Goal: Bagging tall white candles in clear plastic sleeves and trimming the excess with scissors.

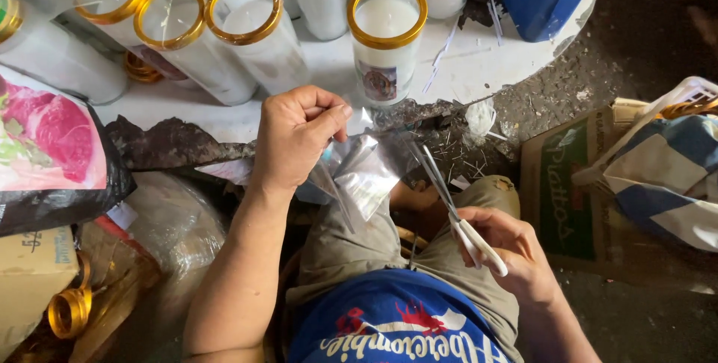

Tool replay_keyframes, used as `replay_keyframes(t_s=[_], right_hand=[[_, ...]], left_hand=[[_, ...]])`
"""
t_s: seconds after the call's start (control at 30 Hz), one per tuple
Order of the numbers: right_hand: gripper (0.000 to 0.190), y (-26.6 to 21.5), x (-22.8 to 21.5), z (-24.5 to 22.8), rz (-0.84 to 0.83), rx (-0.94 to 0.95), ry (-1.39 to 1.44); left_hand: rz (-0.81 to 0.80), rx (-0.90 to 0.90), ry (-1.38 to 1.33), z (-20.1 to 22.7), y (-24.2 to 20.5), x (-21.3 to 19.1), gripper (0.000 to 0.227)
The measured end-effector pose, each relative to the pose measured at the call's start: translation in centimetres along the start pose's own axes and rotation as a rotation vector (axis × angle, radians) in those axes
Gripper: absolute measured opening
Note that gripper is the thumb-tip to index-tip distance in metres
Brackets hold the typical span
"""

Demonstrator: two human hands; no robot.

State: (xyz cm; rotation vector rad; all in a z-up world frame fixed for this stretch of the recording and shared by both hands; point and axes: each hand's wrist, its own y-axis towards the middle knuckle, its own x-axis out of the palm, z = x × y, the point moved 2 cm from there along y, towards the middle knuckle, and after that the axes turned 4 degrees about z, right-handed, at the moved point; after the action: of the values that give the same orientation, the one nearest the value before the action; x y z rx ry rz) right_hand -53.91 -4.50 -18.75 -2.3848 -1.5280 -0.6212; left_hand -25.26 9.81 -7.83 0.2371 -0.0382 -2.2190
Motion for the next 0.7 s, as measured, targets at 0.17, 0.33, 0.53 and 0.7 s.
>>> replay_keyframes(t_s=[0.17, 0.33, 0.53, 0.7], right_hand=[[0.067, 0.41, 0.31, -0.08, 0.039, 0.043, -0.104], [0.077, 0.64, 0.05, -0.06, 0.022, 0.060, -0.134], [0.081, 0.70, 0.06, 0.12, 0.047, 0.095, -0.124], [0.079, 0.75, -0.28, 0.33, 0.061, 0.093, -0.168]], left_hand=[[-0.014, 0.006, 0.033, -0.22, 0.13, 0.20, 0.013], [-0.010, 0.005, 0.046, -0.22, 0.06, 0.19, 0.013], [-0.009, -0.019, 0.048, -0.30, -0.09, 0.20, 0.012], [0.004, -0.039, 0.070, -0.22, -0.07, 0.08, 0.014]])
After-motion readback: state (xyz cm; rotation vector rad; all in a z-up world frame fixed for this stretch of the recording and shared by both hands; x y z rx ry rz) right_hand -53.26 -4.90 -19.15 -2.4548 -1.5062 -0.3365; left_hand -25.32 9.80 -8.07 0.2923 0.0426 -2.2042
